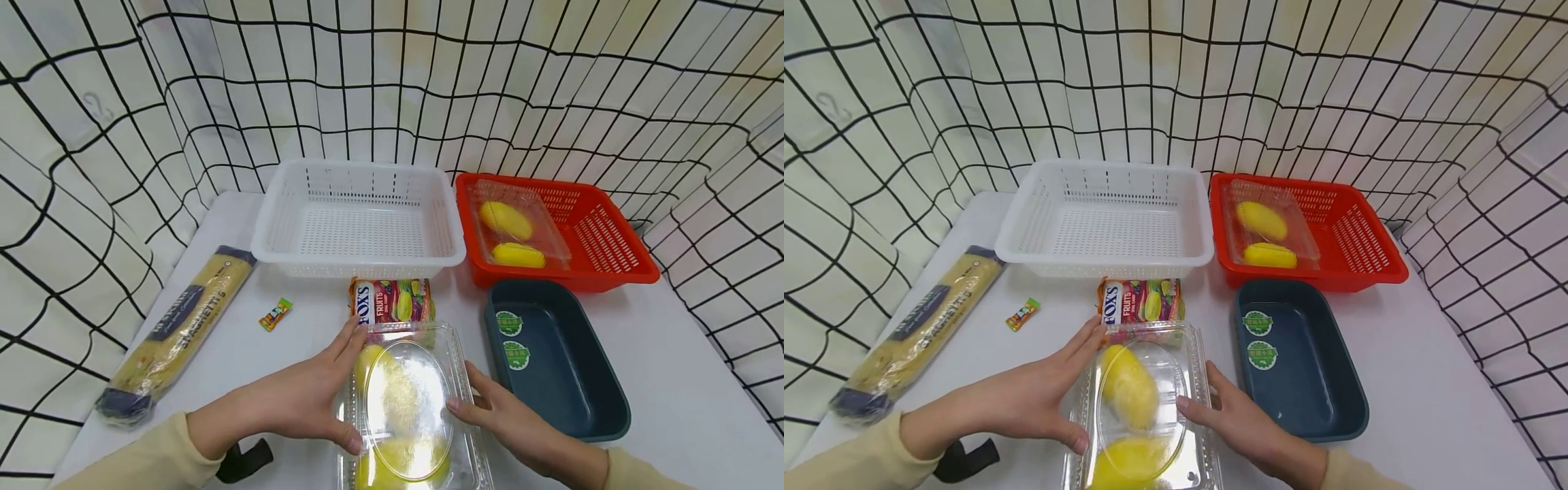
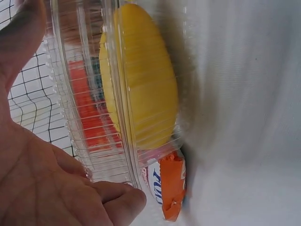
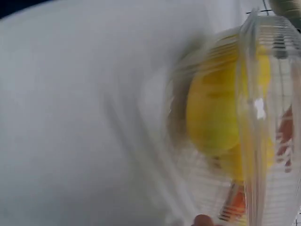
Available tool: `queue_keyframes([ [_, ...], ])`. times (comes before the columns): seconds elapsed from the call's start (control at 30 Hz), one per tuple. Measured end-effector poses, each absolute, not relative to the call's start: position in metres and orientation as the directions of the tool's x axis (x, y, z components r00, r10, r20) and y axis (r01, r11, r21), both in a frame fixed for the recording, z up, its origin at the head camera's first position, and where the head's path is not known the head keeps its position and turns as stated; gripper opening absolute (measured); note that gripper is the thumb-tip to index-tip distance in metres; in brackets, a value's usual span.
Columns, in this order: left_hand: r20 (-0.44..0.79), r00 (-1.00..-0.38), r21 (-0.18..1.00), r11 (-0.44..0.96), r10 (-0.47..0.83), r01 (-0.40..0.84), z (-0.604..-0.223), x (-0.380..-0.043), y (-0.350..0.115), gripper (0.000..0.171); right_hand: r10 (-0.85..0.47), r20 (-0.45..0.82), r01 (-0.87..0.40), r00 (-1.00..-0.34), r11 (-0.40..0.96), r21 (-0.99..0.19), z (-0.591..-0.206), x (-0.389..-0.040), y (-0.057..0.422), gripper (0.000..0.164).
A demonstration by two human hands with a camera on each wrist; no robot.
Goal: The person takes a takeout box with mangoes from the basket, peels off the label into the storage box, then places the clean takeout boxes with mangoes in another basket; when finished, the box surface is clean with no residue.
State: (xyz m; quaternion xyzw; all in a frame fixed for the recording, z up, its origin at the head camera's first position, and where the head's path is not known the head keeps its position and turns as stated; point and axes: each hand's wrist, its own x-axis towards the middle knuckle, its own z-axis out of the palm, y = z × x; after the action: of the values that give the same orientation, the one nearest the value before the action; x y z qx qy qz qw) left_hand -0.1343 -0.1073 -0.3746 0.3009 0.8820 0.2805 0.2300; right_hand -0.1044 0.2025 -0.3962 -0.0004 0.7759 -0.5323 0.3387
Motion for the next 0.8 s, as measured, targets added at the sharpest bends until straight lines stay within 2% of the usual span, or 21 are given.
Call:
queue_keyframes([
  [0.13, -0.233, -0.712, 0.639, 0.656, 0.663, 0.401, -0.375, -0.134, -0.107, 0.144, -0.357, -0.568, 0.457, -0.741, 0.352, -0.817, -0.401, -0.105, 0.197, 0.085],
  [0.47, -0.231, -0.706, 0.656, 0.643, 0.669, 0.394, -0.378, -0.135, -0.112, 0.143, -0.390, -0.538, 0.527, -0.748, 0.145, -0.838, -0.406, -0.101, 0.190, 0.084],
  [0.6, -0.243, -0.712, 0.669, 0.645, 0.659, 0.369, -0.380, -0.135, -0.115, 0.143, -0.315, -0.573, 0.555, -0.757, 0.155, -0.818, -0.404, -0.100, 0.186, 0.088],
  [0.8, -0.279, -0.709, 0.681, 0.654, 0.648, 0.330, -0.382, -0.139, -0.116, 0.142, -0.249, -0.523, 0.484, -0.815, 0.204, -0.851, -0.404, -0.099, 0.183, 0.101],
])
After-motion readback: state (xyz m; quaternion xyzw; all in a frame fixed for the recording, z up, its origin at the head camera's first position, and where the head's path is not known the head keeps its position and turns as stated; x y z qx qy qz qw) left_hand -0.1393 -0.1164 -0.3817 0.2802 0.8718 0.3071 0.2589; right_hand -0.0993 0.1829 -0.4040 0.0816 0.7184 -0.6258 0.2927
